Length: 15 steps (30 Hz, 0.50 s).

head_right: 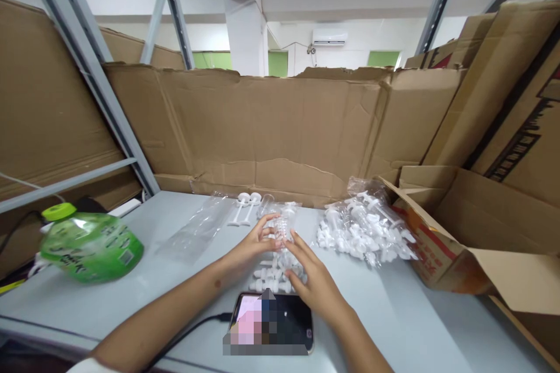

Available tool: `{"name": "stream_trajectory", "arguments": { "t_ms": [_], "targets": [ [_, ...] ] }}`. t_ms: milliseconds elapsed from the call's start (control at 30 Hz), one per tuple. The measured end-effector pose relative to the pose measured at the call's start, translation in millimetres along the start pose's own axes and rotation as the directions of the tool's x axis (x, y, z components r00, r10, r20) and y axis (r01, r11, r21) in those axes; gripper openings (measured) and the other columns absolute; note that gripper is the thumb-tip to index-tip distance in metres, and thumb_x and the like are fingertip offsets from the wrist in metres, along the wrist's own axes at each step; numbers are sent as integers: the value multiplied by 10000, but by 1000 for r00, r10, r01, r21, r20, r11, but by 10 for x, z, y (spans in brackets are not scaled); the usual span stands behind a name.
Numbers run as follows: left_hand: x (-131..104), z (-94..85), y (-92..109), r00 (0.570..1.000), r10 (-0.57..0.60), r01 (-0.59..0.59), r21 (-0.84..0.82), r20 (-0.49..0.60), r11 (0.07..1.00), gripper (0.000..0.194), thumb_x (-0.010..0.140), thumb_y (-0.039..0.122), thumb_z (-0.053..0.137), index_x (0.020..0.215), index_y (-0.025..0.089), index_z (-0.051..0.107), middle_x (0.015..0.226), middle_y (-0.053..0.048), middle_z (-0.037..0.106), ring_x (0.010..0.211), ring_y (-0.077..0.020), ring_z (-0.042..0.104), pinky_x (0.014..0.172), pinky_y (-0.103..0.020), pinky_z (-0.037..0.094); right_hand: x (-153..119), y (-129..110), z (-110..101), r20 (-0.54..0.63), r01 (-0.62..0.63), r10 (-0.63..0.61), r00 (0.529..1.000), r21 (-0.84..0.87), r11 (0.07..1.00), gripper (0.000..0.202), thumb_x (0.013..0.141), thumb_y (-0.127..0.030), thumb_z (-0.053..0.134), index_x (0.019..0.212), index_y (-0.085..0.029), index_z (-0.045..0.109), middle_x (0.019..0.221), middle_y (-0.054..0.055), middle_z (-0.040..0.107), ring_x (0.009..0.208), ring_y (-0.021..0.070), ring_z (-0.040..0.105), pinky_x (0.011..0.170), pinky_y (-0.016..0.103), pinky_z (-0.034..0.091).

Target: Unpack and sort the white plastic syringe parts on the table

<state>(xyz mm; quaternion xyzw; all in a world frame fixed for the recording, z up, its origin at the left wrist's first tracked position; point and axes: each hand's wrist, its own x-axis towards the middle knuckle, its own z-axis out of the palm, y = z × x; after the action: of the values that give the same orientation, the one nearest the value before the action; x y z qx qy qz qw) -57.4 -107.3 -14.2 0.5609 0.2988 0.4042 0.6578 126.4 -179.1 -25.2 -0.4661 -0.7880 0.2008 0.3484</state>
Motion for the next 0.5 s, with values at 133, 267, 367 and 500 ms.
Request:
{"name": "stream_trajectory", "arguments": {
  "t_ms": [133,267,367,500],
  "targets": [
    [195,-214,10,992,86,-66,202,-93,977,713,680,202,623,1319,291,320,923,-10,511,692,-91,555,688,-244,461,40,50,13,52,-47,54,997,-118,992,479,878,-317,430,1353,-302,373,1438,32,351,1321,215,306,1066,403,289],
    [521,-503,16,954,206,-64,526,-216,848,661,744,267,542,1356,253,291,896,-15,554,618,-84,539,634,-231,455,109,158,82,56,-145,168,984,-285,947,472,868,-419,424,1315,-270,450,1460,65,304,1360,277,179,1077,462,229],
    [723,-622,36,920,265,33,732,-287,680,466,741,322,558,1194,231,499,926,-35,606,691,-127,571,707,-269,449,158,234,146,50,-229,263,964,-353,907,515,866,-484,392,1332,-269,429,1470,94,273,1366,323,74,1064,510,209],
    [875,-599,68,880,326,122,827,-346,549,374,715,384,594,1063,252,565,856,-33,653,887,-217,576,922,-398,331,200,273,191,82,-213,261,962,-373,903,511,885,-475,350,1354,-274,390,1402,94,405,1364,308,117,1067,533,167]
  ]
}}
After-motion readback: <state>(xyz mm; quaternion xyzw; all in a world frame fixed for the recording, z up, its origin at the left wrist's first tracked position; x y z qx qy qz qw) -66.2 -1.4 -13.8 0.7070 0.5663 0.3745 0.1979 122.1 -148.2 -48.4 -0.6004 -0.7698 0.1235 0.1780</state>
